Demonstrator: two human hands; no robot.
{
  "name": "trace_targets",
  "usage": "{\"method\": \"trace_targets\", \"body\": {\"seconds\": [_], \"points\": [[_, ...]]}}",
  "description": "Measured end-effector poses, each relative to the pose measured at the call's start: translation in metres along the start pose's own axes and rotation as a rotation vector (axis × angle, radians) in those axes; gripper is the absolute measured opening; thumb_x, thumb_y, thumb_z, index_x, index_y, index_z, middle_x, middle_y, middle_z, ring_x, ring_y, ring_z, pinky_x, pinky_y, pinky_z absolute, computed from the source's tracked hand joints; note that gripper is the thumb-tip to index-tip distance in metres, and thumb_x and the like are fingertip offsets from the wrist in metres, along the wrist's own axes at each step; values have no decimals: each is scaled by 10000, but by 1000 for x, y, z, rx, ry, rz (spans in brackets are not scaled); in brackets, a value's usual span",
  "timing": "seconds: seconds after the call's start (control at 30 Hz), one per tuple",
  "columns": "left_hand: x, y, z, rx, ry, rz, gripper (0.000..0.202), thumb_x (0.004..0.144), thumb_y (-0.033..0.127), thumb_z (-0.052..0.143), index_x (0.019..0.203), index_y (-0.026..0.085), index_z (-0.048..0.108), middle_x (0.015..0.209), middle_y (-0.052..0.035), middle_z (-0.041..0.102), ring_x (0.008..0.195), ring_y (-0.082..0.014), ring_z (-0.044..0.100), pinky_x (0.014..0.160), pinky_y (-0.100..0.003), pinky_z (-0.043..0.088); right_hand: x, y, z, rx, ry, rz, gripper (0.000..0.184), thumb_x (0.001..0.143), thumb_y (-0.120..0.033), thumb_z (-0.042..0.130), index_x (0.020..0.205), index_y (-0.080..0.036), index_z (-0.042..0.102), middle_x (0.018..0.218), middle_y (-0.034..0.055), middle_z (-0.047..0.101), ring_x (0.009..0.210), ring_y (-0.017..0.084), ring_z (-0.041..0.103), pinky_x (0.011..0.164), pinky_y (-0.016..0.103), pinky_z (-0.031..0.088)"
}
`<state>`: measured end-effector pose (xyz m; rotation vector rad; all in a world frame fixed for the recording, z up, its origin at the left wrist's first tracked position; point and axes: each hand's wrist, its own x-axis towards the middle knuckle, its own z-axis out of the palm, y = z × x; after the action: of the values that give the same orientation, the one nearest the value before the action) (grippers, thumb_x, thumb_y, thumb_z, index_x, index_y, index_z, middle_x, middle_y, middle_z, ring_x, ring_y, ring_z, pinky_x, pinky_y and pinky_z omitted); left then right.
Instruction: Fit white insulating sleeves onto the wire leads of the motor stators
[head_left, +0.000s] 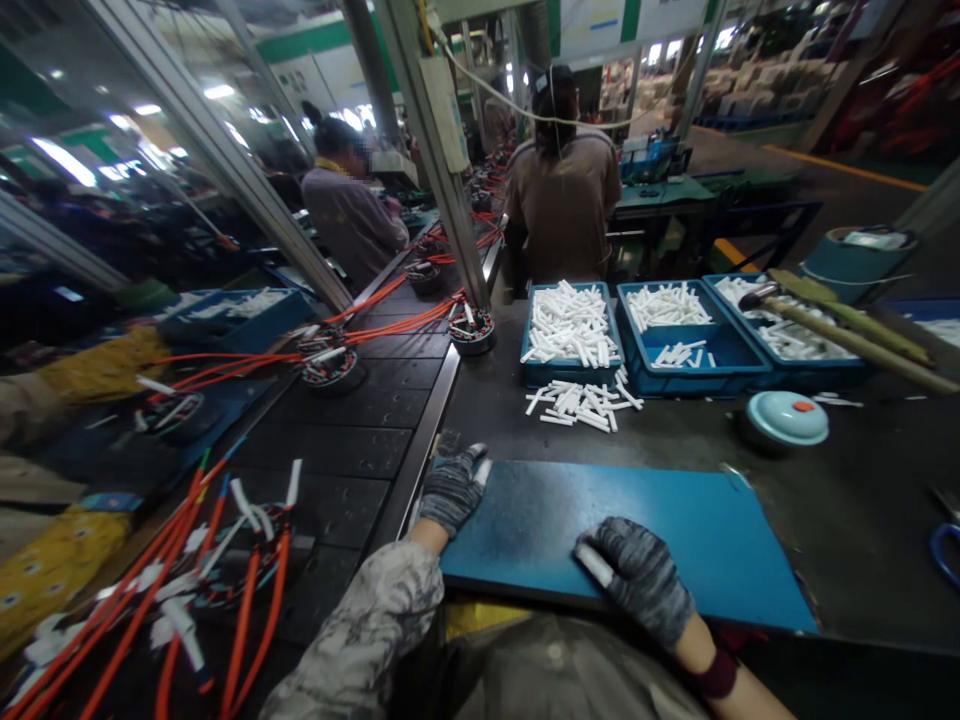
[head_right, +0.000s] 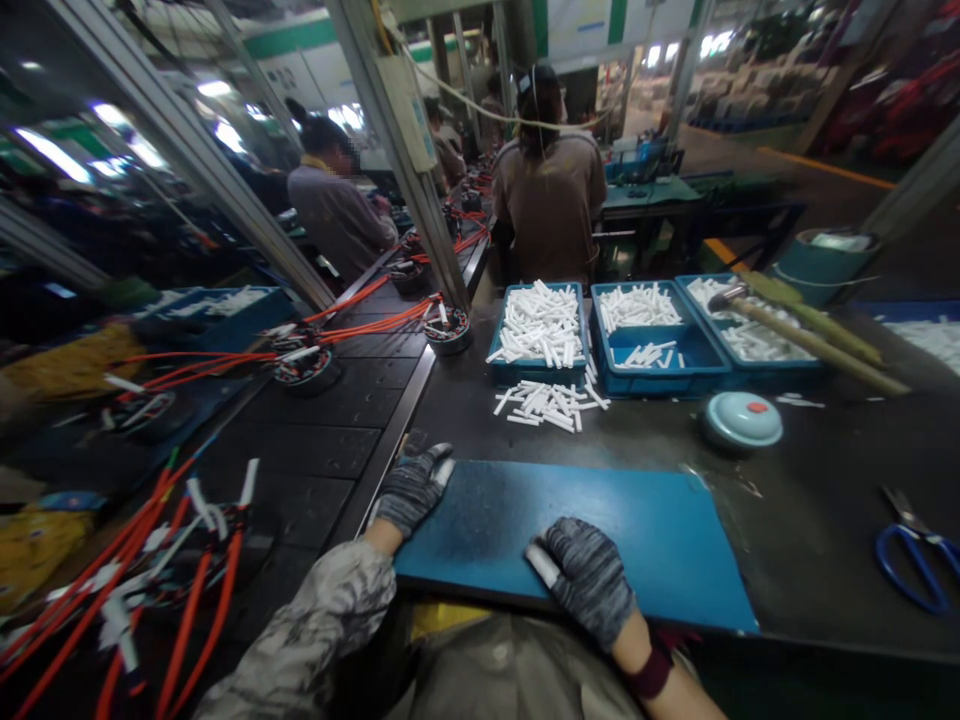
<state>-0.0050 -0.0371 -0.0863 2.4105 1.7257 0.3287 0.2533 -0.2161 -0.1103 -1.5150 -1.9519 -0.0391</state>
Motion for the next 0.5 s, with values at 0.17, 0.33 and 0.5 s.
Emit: {"method": "trace_targets", "body": {"seconds": [0.17,0.33,0.5], "points": [[1,-1,1,-5,20,0,362,962,316,603,1277,198,737,1214,-78,768,1089,-279,738,1085,-397,526,-2,2,3,-8,16,17,252,1007,-373,572,881,-244,749,796,43,773,698,191,726,696,325,588],[2,-5,4,-31,18,-4,366,957,316,592,1278,214,734,1197,-72,773,1083,-276,735,1068,-401,537,-1,3,3,-4,10,17,317,1027,-409,526,873,-249,753,776,37,766,673,187,712,672,317,570],[5,-5,4,-42,32,-10,331,954,302,591,1234,225,750,1145,-66,784,1088,-259,727,1086,-387,525,3,2,1,10,-19,43,392,1045,-438,480,817,-245,734,738,28,747,643,170,695,644,286,526]]}}
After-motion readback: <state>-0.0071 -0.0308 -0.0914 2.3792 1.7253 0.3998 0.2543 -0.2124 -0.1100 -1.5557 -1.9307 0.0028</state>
